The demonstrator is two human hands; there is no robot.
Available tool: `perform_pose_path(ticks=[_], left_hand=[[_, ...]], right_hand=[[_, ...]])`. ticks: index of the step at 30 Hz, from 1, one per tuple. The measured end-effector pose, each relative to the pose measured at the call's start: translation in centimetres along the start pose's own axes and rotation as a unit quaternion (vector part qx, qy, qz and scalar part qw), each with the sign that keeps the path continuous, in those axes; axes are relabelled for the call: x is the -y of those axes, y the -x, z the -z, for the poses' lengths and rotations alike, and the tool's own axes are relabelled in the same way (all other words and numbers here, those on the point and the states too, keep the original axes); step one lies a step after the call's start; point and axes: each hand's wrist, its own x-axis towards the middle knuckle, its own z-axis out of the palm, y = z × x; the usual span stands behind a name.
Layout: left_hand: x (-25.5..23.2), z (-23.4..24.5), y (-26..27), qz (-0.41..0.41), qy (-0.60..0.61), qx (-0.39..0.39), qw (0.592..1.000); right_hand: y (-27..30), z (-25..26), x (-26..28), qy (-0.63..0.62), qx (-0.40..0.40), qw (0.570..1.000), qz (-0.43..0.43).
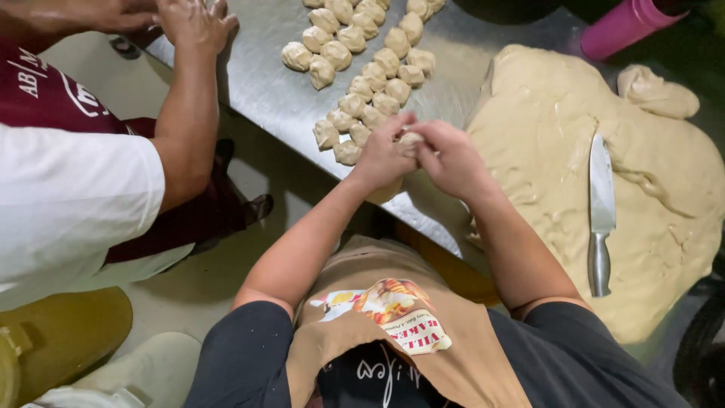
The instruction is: The person is portioning a large mass of dough into small, uniform balls by cutting and rolling them on a metal table.
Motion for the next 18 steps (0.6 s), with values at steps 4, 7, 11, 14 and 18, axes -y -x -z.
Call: perform_pose_path(ticks=[4, 7, 11, 14, 18], left_hand=[[0.1, -3.4, -1.2, 0.113, -0.345, 0.077, 0.929], [0.6, -5.6, -2.4, 0.094, -0.399, 0.057, 0.910], [1.7, -5.8, -4.2, 0.081, -0.496, 0.126, 0.855], [0.1, -3.7, -5.4, 0.128, -0.558, 0.133, 0.809], [-4.5, -0.6, -5.1, 0.220, -0.493, 0.077, 0.838]], right_hand=[[1.9, 0.3, -0.6, 0.052, -0.050, 0.997, -0.037], [1.4, 1.3, -0.4, 0.066, 0.030, 0.992, -0.102], [1.0, 1.4, -1.1, 0.199, 0.134, 0.948, -0.206], [3.4, 0.7, -2.4, -0.020, 0.295, 0.935, -0.196], [-4.8, 2.6, -11.0, -0.210, 0.099, 0.969, 0.090]])
